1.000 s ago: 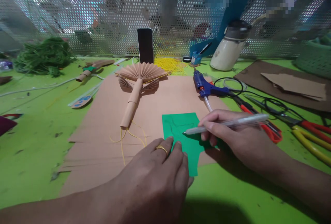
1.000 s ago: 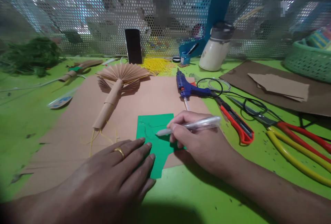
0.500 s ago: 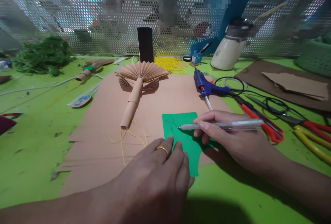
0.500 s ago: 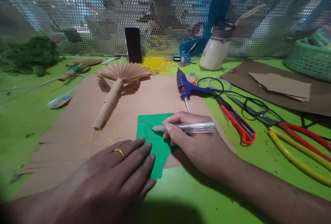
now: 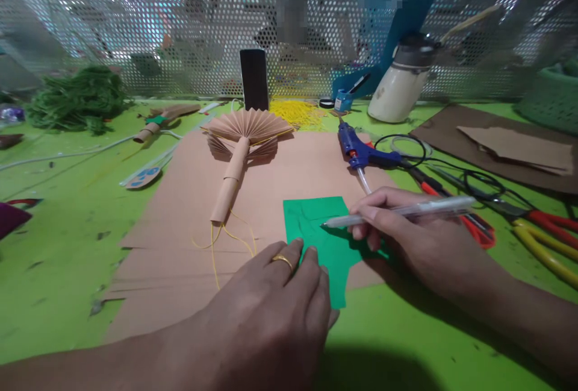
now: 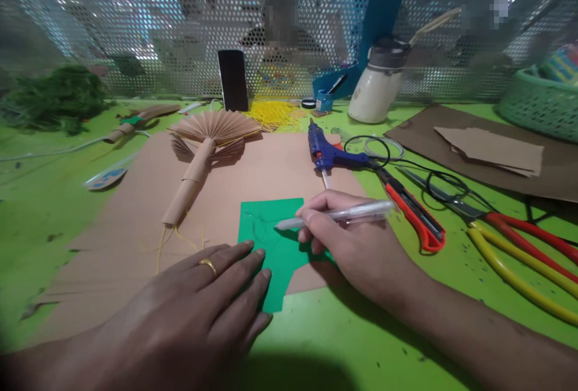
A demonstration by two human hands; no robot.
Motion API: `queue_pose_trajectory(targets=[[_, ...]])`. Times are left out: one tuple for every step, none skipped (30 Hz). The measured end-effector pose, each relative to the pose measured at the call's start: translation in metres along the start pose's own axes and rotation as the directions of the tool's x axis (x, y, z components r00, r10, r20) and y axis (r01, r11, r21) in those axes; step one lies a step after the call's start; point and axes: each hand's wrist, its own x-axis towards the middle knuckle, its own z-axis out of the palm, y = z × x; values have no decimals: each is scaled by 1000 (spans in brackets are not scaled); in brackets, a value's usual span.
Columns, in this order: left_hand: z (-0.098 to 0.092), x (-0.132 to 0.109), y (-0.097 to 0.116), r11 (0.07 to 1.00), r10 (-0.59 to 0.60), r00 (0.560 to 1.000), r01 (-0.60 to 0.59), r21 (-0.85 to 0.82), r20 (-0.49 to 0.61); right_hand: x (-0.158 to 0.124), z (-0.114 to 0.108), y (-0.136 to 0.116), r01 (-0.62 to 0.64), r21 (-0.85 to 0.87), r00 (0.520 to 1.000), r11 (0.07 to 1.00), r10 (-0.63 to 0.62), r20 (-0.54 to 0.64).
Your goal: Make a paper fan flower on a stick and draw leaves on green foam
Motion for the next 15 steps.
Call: queue_pose_trajectory(targets=[[0,1,0,1000,-1,1000,1,-2,5,0,1,0,8,-9,1000,1000,-7,9],[0,2,-1,1000,-14,1000,14,1,12,0,1,-1,13,-13,1000,1000,-13,19],[0,3,-1,1000,-15,1000,15,4,1,0,2,-2,13,-8,999,1000,-13,32],[0,3,-1,1000,-25,1000,25,10,4,0,3,-3,7,8,999,1000,-8,49],[-1,3,-1,1000,-24,1000,24,15,-3,0,4,-4,-3,31,998,1000,1,67],[-1,3,-1,999,-24,1000,25,21,-8,0,5,-5,-14,55,997,998,10,82],[-2,3,0,999,-23,1000,24,26,-10,0,6,-6,-24,71,995,997,17,93],[-2,3,0,999,-19,1000,20,35,-7,-1,6,-6,-32,78,995,996,25,98],[-3,3,0,999,-17,1000,17,45,2,-1,5,-7,-42,79,995,996,34,98],[-4,3,0,998,-16,1000,15,54,9,-1,5,-6,-52,72,995,996,45,93],[-4,2,0,998,-8,1000,7,60,11,-1,4,-5,-58,66,995,996,52,83],[-4,2,1,998,-6,1000,5,64,21,-1,3,-4,-60,65,996,996,55,67],[-4,1,1,998,1,1000,-2,64,26,-1,1,-2,-57,69,997,996,54,46],[-4,1,1,998,0,1000,-2,65,27,0,0,0,-51,74,998,996,49,26],[-4,0,2,998,2,1000,-4,63,27,0,-1,1,-41,76,999,996,41,5]])
